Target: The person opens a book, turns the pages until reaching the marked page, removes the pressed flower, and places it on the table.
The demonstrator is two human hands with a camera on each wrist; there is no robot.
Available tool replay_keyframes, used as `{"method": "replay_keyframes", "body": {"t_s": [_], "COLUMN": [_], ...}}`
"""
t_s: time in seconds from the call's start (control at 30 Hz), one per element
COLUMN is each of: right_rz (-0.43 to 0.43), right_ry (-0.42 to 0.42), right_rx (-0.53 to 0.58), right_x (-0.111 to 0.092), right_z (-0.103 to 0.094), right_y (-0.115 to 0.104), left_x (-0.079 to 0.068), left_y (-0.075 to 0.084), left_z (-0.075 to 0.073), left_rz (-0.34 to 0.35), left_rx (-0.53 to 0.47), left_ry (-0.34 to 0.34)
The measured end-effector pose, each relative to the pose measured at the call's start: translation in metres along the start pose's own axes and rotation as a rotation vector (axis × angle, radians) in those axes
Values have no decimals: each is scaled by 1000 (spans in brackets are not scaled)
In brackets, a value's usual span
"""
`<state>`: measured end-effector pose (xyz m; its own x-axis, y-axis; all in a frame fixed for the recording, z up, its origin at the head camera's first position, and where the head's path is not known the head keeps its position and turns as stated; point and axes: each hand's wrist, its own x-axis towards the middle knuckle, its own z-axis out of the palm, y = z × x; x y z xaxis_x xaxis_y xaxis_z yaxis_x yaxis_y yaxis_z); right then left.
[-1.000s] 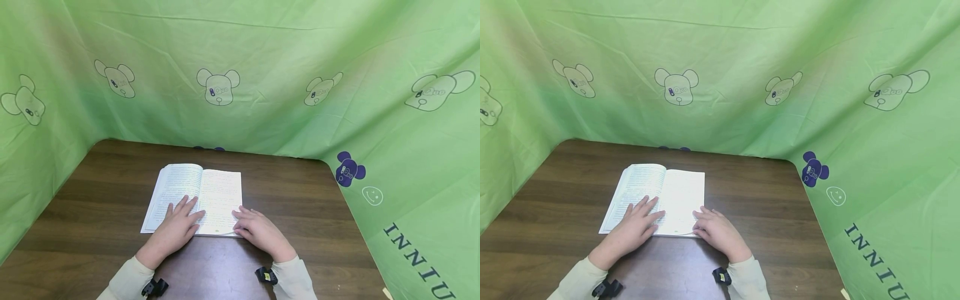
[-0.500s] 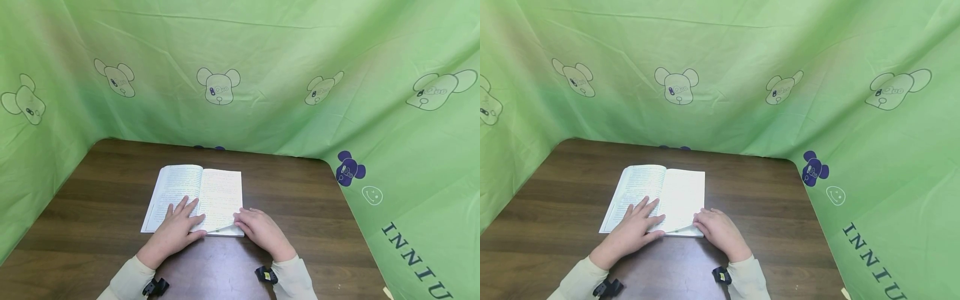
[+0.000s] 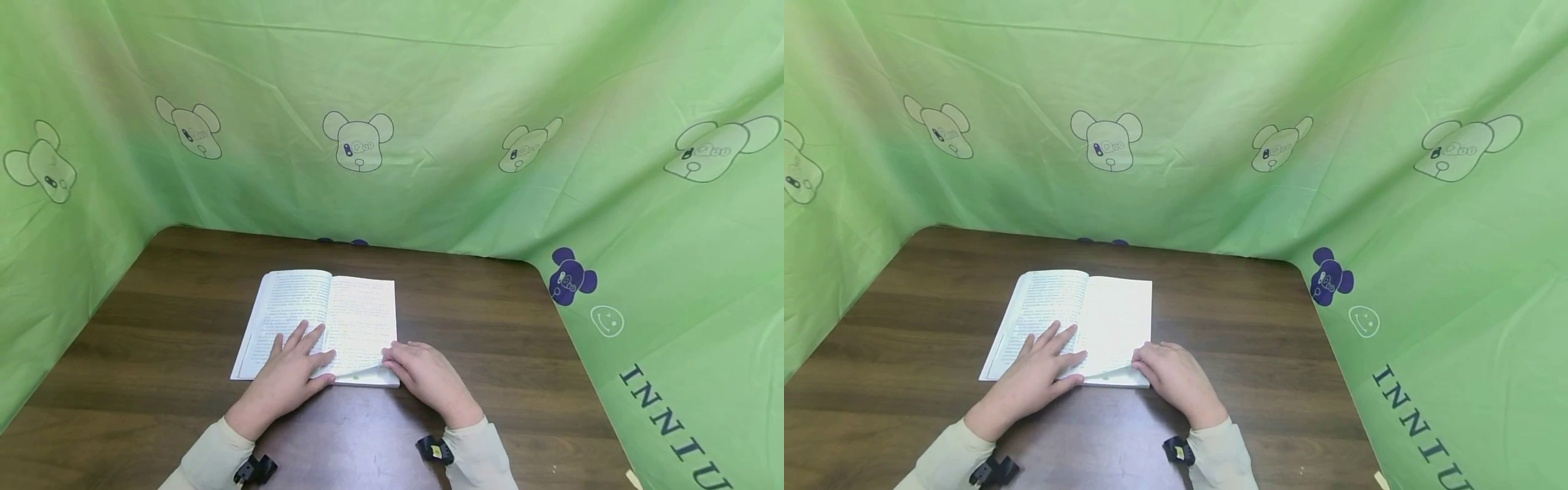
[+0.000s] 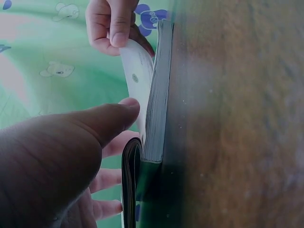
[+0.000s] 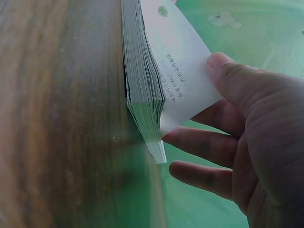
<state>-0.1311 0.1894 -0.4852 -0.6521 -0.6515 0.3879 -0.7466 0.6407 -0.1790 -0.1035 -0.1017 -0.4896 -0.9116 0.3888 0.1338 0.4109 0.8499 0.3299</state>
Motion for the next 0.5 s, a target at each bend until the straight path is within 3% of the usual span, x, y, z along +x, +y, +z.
{"method": "replay_keyframes", "body": {"t_s": [0.27,0.5], "right_rz": [-12,-29], "right_ry": [30,120], "right_rx": [-22,-29], "right_x": [0,1], "right_z": [-1,-2], "right_y": [0,2], "left_x": [1,0], "left_y": [0,2], "left_z": [0,-1], "left_rz": [-13,-4], "left_rx": [17,30], "left_ry": [-25,-8]}}
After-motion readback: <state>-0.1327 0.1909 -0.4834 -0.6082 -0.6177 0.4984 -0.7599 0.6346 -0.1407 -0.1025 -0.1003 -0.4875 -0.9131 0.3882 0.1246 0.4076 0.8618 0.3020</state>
